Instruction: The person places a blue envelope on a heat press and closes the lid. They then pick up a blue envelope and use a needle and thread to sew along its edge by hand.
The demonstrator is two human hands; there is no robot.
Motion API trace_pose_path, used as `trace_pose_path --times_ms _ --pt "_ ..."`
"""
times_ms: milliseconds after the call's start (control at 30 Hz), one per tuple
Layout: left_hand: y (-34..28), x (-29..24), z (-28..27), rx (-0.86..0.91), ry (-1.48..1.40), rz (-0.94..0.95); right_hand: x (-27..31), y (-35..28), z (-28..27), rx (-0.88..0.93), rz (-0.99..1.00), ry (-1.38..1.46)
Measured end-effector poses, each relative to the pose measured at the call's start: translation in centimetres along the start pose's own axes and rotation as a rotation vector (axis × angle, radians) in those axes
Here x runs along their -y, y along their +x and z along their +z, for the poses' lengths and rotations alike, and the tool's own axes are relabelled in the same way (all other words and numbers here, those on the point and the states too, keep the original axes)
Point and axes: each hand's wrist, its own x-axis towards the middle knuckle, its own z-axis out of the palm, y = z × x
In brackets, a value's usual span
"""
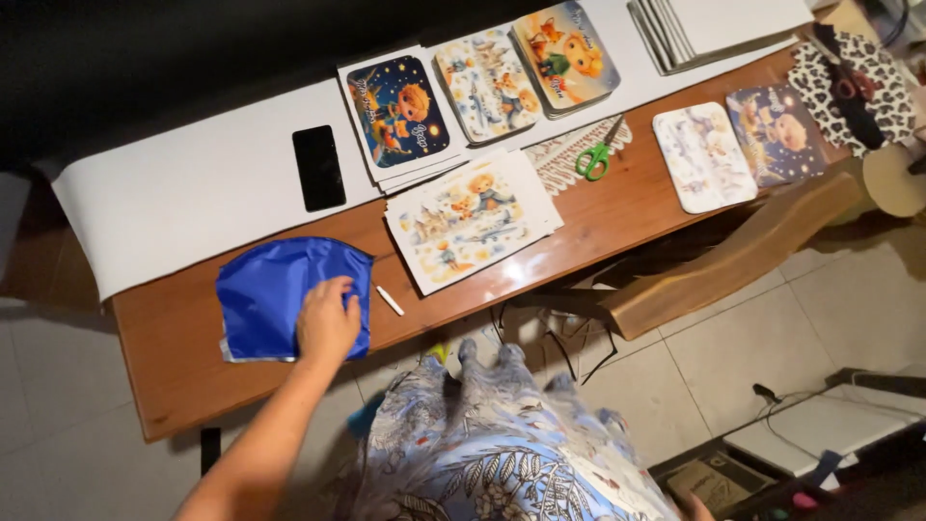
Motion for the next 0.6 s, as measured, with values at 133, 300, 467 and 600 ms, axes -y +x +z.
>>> trace_pose_path --times_ms 133,300,467,600 --pt "1.8 3.6 1.1 0.016 0.165 0.003 11.6 1.8 7.6 0.211 -0.384 0.152" --pt "8.1 3.1 -0.4 0.195 0.144 0.188 46.6 -8.4 15.1 0.201 -1.193 -0.011" --pt "12.8 2.8 -1.7 0.487 0.186 0.222 52.7 -9.2 26.4 -0.255 -1.285 -0.529" --pt "13.6 3.7 -2.1 0.659 0.192 0.236 52.7 -6.7 30.5 -0.388 -1.293 -0.766"
